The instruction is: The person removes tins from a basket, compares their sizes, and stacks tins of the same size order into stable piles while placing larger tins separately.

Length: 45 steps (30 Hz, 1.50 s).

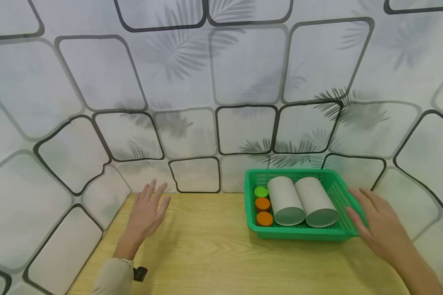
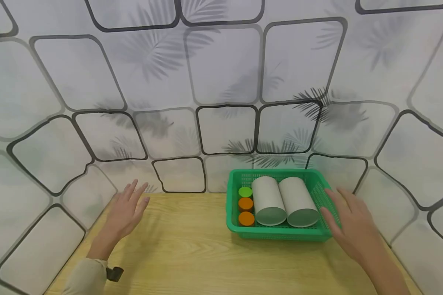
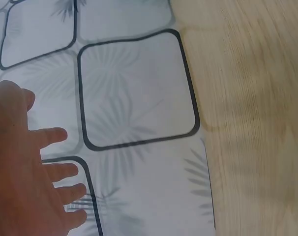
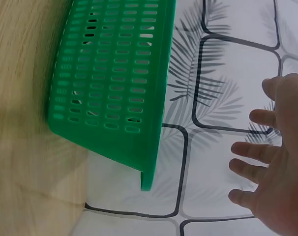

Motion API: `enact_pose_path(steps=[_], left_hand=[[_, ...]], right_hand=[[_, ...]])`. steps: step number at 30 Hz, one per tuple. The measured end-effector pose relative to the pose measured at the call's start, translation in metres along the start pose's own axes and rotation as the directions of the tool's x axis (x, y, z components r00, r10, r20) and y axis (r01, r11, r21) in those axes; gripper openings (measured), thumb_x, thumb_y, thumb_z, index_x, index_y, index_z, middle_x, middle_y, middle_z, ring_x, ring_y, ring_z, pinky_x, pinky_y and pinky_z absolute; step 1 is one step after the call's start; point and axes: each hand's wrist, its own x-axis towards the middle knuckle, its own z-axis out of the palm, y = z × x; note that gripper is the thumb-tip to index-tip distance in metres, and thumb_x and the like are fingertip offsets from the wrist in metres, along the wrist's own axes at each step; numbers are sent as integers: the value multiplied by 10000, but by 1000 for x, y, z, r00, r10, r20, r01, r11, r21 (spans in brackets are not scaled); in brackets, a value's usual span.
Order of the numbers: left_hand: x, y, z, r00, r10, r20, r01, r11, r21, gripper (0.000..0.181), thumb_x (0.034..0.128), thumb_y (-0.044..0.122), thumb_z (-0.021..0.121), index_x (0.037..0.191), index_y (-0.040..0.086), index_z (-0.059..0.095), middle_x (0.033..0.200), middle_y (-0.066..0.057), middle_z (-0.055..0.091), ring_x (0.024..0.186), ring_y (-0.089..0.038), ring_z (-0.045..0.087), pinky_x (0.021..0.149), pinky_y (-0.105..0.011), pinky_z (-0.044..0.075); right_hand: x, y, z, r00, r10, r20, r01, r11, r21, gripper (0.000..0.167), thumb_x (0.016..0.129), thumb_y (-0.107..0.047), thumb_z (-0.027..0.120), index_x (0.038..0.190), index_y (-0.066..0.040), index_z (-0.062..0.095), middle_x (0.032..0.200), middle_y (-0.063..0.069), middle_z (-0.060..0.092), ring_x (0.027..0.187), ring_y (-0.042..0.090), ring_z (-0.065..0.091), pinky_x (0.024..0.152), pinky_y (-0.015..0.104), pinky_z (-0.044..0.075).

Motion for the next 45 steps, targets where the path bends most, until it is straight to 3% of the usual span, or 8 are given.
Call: enact_pose_path(steps=[3, 6, 9, 14, 28, 33, 41, 45], left_hand=[[-1, 7, 6, 999, 18, -28, -19, 999, -49, 576, 1118, 431, 352, 1592, 104, 371, 1653, -255, 215, 1503, -502, 178, 1159, -714, 133], [-2, 14, 12, 998, 35, -56, -40, 995, -92, 559, 1118, 410, 375, 1582, 100, 388, 1642, -251, 246, 1501, -495, 193, 1164, -703, 144], [-3, 21, 18, 995, 52, -81, -61, 991, -118, 549, 1116, 401, 394, 1562, 83, 421, 1628, -245, 280, 1494, -477, 227, 1168, -677, 181], [-6, 35, 29, 992, 57, -115, -74, 987, -144, 514, 1101, 378, 460, 1520, 82, 486, 1576, -250, 370, 1411, -490, 367, 1108, -667, 316], [-8, 77, 61, 984, 112, -141, -148, 950, -273, 421, 1084, 338, 530, 1429, 103, 585, 1454, -173, 534, 1308, -408, 525, 1028, -610, 449], [-5, 92, 69, 980, 130, -152, -170, 941, -293, 410, 1082, 343, 529, 1402, 100, 609, 1437, -155, 554, 1298, -390, 541, 1027, -594, 458], [2, 117, 76, 973, 161, -164, -208, 922, -326, 400, 1077, 344, 534, 1380, 99, 624, 1405, -153, 578, 1273, -380, 560, 1016, -582, 471], [6, 131, 77, 968, 178, -177, -230, 910, -345, 409, 1079, 341, 529, 1368, 68, 626, 1392, -170, 583, 1278, -382, 555, 1022, -589, 464]], right_hand=[[-6, -2, 0, 999, 16, -37, -14, 998, 59, 499, 979, -109, 674, 1454, -32, 541, 1412, 315, 493, 1250, 564, 436, 1188, 591, 239], [-11, -4, 2, 997, 26, -71, -18, 994, 110, 473, 952, -54, 695, 1407, -11, 575, 1385, 266, 519, 1244, 508, 450, 1223, 347, 212], [-16, -5, 7, 994, 27, -106, -12, 991, 137, 463, 909, -22, 733, 1355, 0, 612, 1331, 224, 553, 1288, 317, 465, 1118, 116, 194], [-24, -5, 17, 990, 34, -138, -8, 983, 184, 468, 828, 34, 788, 1277, 18, 658, 1220, 168, 584, 1257, -51, 402, 1007, 33, 244], [-48, -8, 43, 993, 55, -109, -29, 975, 219, 442, 791, 83, 803, 1208, -22, 700, 1187, 44, 611, 1173, -108, 443, 971, 29, 287], [-50, -9, 49, 993, -1, -117, 21, 985, 171, 411, 713, 112, 835, 1078, -53, 742, 1080, 72, 633, 1056, 13, 507, 934, 67, 326], [-52, -7, 55, 990, -75, -121, 86, 993, 87, 378, 662, 62, 856, 992, -101, 768, 1006, 54, 656, 930, 205, 565, 844, 312, 398], [-53, -6, 56, 989, -82, -124, 91, 993, 69, 370, 650, 39, 868, 967, -123, 767, 993, 50, 652, 906, 244, 567, 815, 358, 392]])
